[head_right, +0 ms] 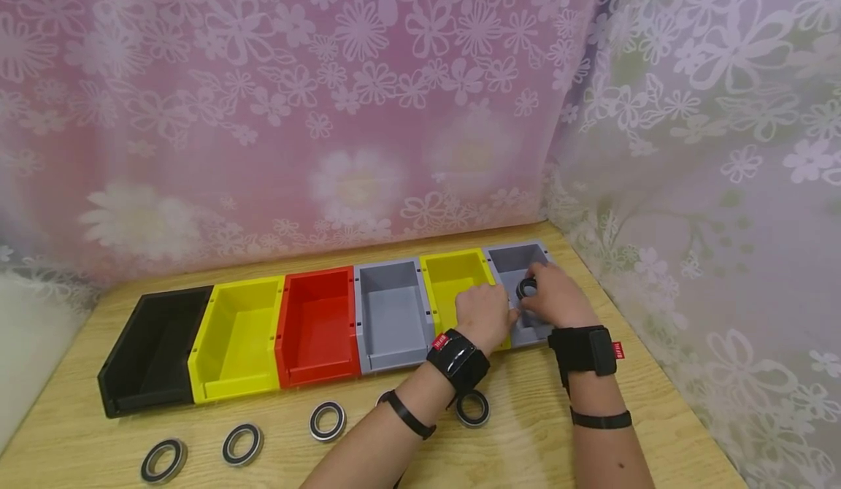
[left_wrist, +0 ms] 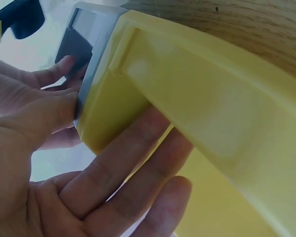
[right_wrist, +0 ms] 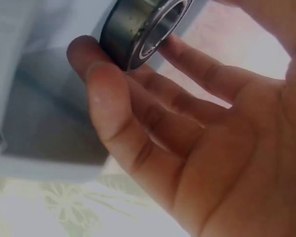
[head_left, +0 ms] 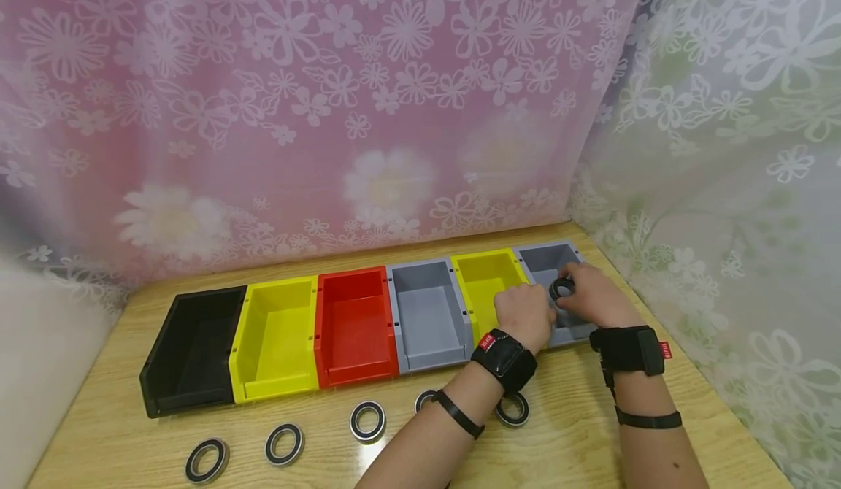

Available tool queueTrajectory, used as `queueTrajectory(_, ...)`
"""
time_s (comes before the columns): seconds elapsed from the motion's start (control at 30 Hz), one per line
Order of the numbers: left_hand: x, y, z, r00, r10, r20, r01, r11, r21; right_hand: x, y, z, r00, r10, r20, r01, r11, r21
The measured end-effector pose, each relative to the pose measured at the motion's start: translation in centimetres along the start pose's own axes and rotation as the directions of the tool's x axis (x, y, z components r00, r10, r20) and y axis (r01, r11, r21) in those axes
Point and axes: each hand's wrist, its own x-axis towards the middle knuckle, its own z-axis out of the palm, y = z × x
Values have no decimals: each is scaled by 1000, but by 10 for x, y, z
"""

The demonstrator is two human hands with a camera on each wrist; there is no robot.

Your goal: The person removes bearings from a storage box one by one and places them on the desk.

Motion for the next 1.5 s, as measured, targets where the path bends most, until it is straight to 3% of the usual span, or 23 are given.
queueTrajectory(0.23,1,0,0,1000,2,1,-2,1000,-2,-9,-7,-13,999,-16,-49,17,1000,13)
queueTrajectory(0.77,0,-1,-3,1000,5,30,-5,1000,13,-35,-40,-40,999,6,36,-7,1000,23)
queueTrajectory(1.07,1,0,-1,999,2,32,-3,1000,16,-52,-56,-49,1000,-24,13,24,1000,-11)
queueTrajectory(1.3,1,-3,-4,999,14,33,-14,1000,-6,-67,-57,-57,999,-9,37,10,1000,-11)
queueTrajectory(1.5,-1,-5,-1,999,30,16,-30,999,-18,-84,-43,-49,995,24,93,-21,999,-34)
